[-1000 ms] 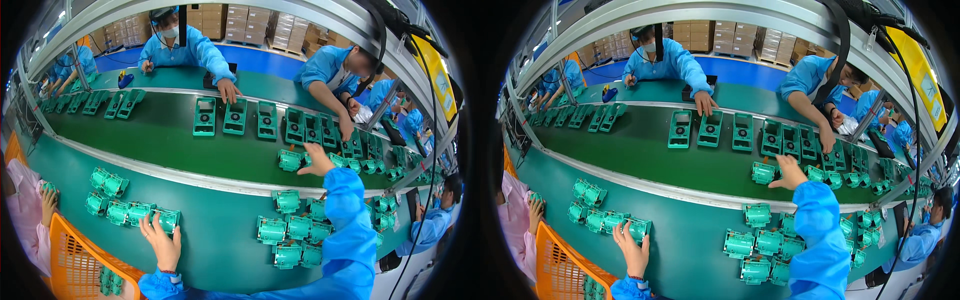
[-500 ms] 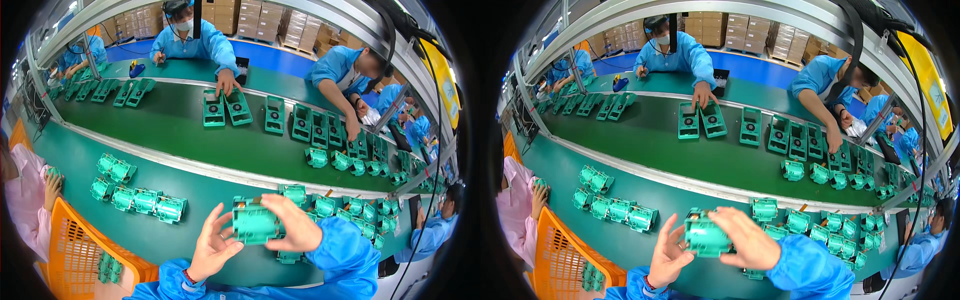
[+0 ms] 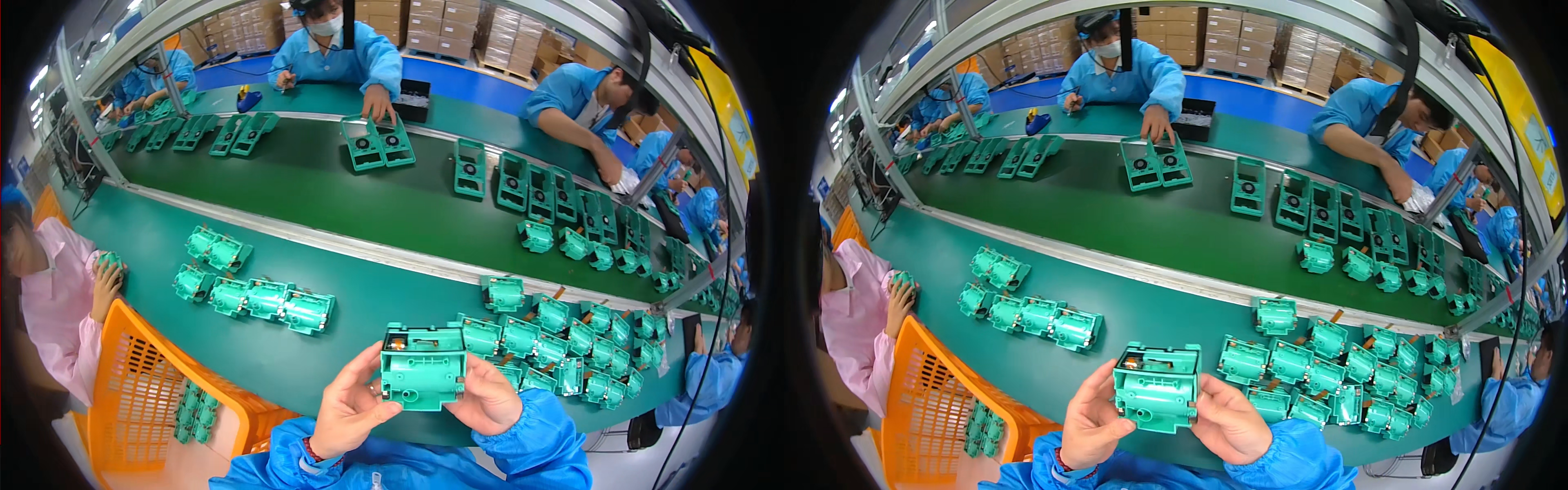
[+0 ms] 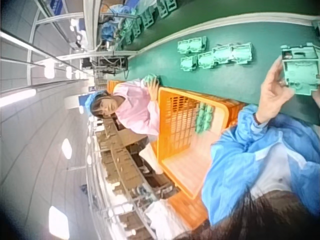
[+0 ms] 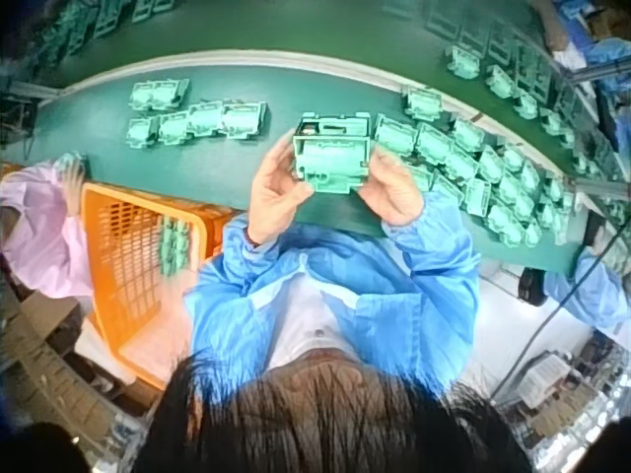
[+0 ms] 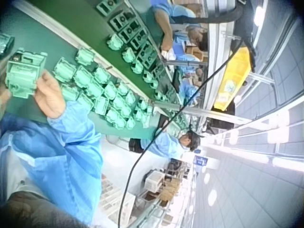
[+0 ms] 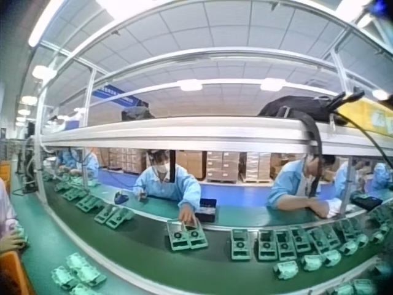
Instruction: The person assembles electronic components by hand, picking them from a transport belt and placing them into an orange transport crate.
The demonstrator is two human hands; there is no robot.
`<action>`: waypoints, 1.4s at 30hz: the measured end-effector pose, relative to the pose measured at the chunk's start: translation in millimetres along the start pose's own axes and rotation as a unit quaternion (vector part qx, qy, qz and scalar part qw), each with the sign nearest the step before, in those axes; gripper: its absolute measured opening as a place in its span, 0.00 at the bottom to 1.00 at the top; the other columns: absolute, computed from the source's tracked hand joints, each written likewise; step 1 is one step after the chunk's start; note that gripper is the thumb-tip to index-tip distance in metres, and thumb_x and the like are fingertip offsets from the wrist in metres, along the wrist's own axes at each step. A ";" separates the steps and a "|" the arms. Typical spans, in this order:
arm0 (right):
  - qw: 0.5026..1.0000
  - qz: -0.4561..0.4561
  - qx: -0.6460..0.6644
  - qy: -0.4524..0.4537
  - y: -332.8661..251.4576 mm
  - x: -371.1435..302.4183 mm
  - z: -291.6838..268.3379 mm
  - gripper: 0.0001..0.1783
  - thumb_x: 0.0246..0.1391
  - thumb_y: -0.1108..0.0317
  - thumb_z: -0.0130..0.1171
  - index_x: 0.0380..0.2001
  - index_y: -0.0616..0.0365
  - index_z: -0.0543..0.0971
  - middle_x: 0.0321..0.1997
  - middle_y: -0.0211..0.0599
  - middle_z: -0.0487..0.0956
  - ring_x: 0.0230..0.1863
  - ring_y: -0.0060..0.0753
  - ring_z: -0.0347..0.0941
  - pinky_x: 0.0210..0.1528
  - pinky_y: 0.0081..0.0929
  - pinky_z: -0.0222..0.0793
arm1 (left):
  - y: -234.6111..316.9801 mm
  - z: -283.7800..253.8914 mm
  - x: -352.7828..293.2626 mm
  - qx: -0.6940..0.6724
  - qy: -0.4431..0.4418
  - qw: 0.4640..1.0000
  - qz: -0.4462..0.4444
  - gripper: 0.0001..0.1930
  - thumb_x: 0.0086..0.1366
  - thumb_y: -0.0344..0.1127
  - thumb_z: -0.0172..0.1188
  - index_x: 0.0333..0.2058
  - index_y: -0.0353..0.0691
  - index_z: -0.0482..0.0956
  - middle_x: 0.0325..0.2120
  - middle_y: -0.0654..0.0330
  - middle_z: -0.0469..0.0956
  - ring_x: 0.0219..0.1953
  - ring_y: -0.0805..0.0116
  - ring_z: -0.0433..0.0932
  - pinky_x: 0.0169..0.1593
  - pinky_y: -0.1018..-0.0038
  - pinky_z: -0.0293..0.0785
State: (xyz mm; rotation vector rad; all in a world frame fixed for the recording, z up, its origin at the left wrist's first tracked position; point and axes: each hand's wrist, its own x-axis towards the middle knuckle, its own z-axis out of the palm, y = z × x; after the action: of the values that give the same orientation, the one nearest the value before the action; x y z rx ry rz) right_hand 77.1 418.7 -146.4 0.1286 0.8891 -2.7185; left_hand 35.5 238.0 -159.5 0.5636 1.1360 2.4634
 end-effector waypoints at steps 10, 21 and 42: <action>0.884 -0.185 -0.412 0.124 45.0 -15.2 18.9 0.17 0.48 0.66 0.56 0.38 0.70 0.73 0.38 0.41 0.75 0.35 0.31 0.69 0.40 0.25 0.65 | -2.4 -0.8 -8.7 0.089 0.057 0.994 -0.038 0.46 0.44 0.25 0.66 0.58 0.31 0.45 0.57 0.56 0.52 0.58 0.65 0.55 0.56 0.65 0.56; 0.745 -0.326 -0.579 0.049 22.8 -5.9 16.5 0.51 0.24 0.59 0.73 0.53 0.67 0.59 0.52 0.50 0.64 0.51 0.49 0.61 0.53 0.39 0.56 | -36.6 -35.5 -24.3 -0.435 0.053 0.862 -0.255 0.38 0.50 0.55 0.51 0.55 0.37 0.54 0.54 0.41 0.55 0.50 0.35 0.61 0.48 0.46 0.63; 0.381 -0.059 -0.891 0.240 -237.3 67.2 -207.4 0.53 0.26 0.54 0.70 0.55 0.64 0.56 0.58 0.52 0.57 0.58 0.52 0.53 0.58 0.37 0.53 | -62.9 -58.6 61.6 0.802 0.233 0.546 0.070 0.33 0.38 0.43 0.67 0.46 0.42 0.67 0.43 0.46 0.57 0.45 0.48 0.55 0.45 0.55 0.51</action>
State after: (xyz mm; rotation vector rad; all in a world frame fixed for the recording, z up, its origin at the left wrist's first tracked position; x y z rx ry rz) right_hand -56.0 708.8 -190.8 0.3255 3.1871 -0.2631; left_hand -36.0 269.0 -230.9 0.2988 3.4752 0.7819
